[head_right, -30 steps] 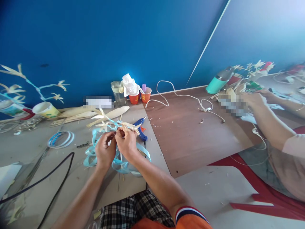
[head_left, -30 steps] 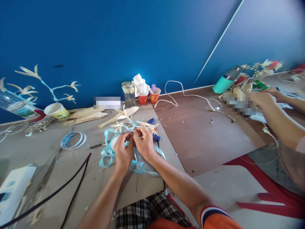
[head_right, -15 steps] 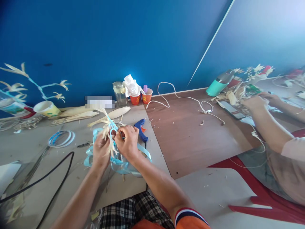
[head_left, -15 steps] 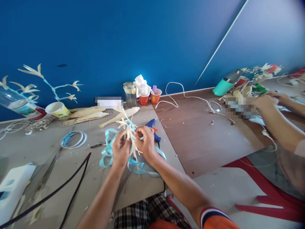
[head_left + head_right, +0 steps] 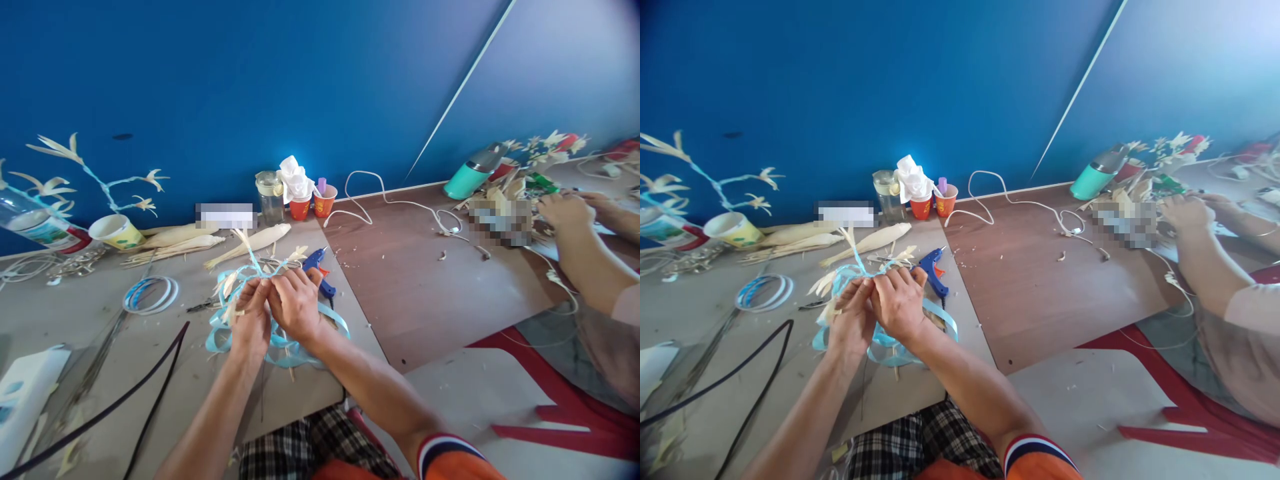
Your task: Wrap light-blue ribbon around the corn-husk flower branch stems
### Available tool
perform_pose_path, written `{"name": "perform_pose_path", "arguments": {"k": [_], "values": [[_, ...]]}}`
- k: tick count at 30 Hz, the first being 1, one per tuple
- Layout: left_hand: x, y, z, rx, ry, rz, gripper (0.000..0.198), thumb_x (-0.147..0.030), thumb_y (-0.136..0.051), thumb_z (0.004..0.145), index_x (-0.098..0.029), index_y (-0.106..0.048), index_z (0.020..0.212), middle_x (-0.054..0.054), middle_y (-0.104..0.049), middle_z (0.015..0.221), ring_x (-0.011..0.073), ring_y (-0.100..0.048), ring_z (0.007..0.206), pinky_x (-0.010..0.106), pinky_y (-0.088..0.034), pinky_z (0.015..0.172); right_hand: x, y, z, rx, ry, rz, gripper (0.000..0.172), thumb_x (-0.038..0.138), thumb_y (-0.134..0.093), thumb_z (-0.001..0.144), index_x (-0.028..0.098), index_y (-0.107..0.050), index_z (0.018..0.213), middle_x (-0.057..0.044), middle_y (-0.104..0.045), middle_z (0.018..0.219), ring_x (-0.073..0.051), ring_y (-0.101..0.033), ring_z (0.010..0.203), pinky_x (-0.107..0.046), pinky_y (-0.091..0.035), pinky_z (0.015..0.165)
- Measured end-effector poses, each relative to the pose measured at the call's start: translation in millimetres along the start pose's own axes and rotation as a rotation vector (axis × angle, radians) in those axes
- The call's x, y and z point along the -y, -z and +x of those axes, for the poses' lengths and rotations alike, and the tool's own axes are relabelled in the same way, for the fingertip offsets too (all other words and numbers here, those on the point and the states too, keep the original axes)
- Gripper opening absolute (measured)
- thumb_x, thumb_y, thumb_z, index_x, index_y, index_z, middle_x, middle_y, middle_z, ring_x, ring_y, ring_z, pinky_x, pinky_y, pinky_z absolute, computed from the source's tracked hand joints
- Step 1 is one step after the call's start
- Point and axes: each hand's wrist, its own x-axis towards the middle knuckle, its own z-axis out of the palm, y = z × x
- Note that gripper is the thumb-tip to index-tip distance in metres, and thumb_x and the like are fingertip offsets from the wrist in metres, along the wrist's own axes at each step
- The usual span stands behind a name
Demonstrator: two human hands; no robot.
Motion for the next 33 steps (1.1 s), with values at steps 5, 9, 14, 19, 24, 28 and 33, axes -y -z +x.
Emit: {"name": "perform_pose_path", "arguments": {"k": [5,9,14,19,24,28,33], "values": [[1.2,9.2,5.1,0.002,0.015,-0.002,0.022,-0.030,-0.080,0.062,-0.017,-0.064,0.070,-0.003,-0.068,0.068,0.0101,-0.063,0.063,0.025,-0.052,0.067,6.7,-9.6,-1.5,0.109,-0.116,0.184,0.022,0.022,-0.046,0.091,0.019,-0.060,0.074,-0.002,-0.061,0.068,-0.016,-0.053,0.071,-0.033,-0.029,0.075],[0.4,15.3,11.2,0.067,0.074,-0.010,0.023,-0.032,-0.079,0.061,-0.018,-0.067,0.076,0.001,-0.071,0.075,0.0167,-0.067,0.076,0.032,-0.054,0.076,5.4,-14.1,1.9,0.213,-0.400,0.639,0.023,0.023,-0.049,0.085,0.019,-0.056,0.063,0.001,-0.057,0.062,-0.013,-0.051,0.064,-0.028,-0.036,0.067],[-6.9,18.2,17.9,0.248,0.178,0.054,0.028,-0.036,-0.081,0.060,-0.016,-0.069,0.075,0.006,-0.071,0.077,0.0224,-0.067,0.083,0.037,-0.053,0.081,5.1,-15.5,5.7,0.257,-0.749,1.223,0.023,0.032,-0.059,0.073,0.019,-0.050,0.058,0.003,-0.049,0.058,-0.010,-0.043,0.057,-0.024,-0.036,0.056],[-5.6,12.0,13.2,0.252,0.111,0.105,0.030,-0.039,-0.078,0.063,-0.018,-0.071,0.084,0.008,-0.072,0.091,0.0226,-0.067,0.089,0.039,-0.051,0.085,0.5,-20.3,6.8,0.196,-0.899,1.341,0.020,0.033,-0.059,0.068,0.018,-0.051,0.059,0.003,-0.050,0.057,-0.009,-0.042,0.055,-0.023,-0.037,0.055],[-5.3,12.4,4.1,0.193,-0.137,0.567,0.029,-0.034,-0.074,0.069,-0.019,-0.071,0.095,0.007,-0.072,0.094,0.0230,-0.066,0.093,0.037,-0.049,0.088,-15.4,-17.0,11.1,0.024,-0.865,0.982,0.026,0.034,-0.054,0.072,0.020,-0.042,0.054,0.006,-0.038,0.050,-0.008,-0.033,0.049,-0.023,-0.029,0.049],[-9.2,11.2,0.2,0.211,-0.362,0.817,0.024,-0.030,-0.069,0.073,-0.021,-0.072,0.095,0.007,-0.071,0.097,0.0234,-0.064,0.093,0.037,-0.048,0.090,-18.3,-10.8,11.2,-0.008,-0.761,0.762,0.026,0.033,-0.050,0.074,0.021,-0.040,0.053,0.005,-0.041,0.050,-0.010,-0.037,0.051,-0.025,-0.033,0.051],[-12.0,5.2,-2.5,0.164,-0.287,0.658,0.027,-0.034,-0.066,0.076,-0.018,-0.070,0.098,0.007,-0.072,0.098,0.0219,-0.066,0.093,0.034,-0.050,0.086,-8.1,-4.5,7.2,-0.008,-0.546,0.535,0.022,0.027,-0.049,0.078,0.021,-0.049,0.057,0.000,-0.053,0.057,-0.014,-0.046,0.058,-0.028,-0.038,0.061]]}}
